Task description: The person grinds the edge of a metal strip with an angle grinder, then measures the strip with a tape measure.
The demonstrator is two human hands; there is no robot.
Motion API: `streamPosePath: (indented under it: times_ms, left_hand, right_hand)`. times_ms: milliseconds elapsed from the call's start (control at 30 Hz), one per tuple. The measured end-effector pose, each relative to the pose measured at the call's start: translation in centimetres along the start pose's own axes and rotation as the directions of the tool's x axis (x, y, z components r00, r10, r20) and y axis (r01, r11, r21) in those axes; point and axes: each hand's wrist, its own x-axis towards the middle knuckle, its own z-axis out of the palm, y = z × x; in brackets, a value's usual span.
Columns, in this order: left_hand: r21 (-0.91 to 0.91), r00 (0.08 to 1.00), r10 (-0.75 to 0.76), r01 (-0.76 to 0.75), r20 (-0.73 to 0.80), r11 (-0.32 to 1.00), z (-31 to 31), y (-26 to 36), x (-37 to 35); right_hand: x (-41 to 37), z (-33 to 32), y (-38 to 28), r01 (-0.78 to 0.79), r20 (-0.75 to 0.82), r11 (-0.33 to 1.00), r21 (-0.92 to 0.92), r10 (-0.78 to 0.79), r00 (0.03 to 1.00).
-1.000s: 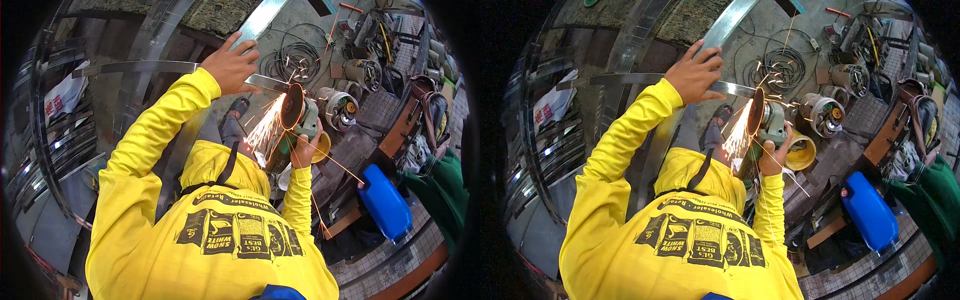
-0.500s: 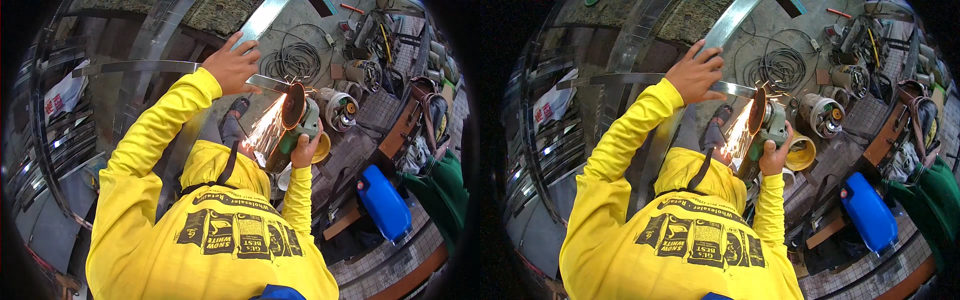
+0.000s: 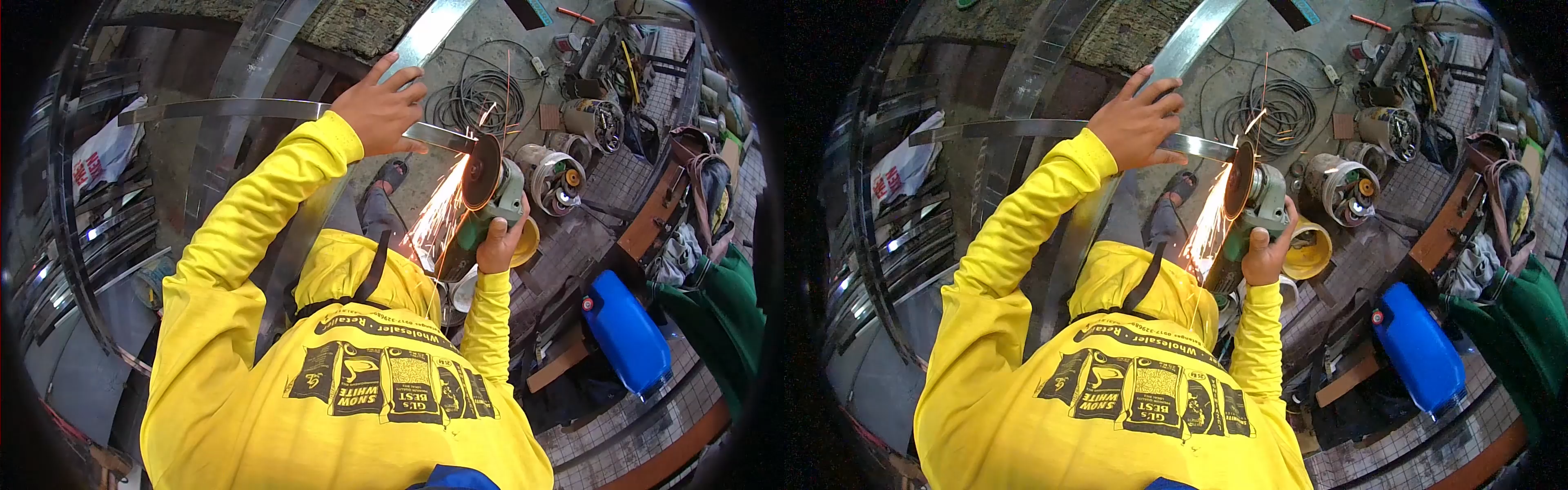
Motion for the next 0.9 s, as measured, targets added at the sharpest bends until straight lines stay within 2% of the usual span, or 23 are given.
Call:
streamPosePath:
  times_ms: [900]
  left_hand:
    - [0.007, 0.999, -0.004, 0.004, 0.033, 1.000, -0.5, 0.1, 0.1]
  right_hand:
    - [0.8, -0.5, 0.5, 0.026, 0.043, 0.998, 0.052, -0.029, 0.999]
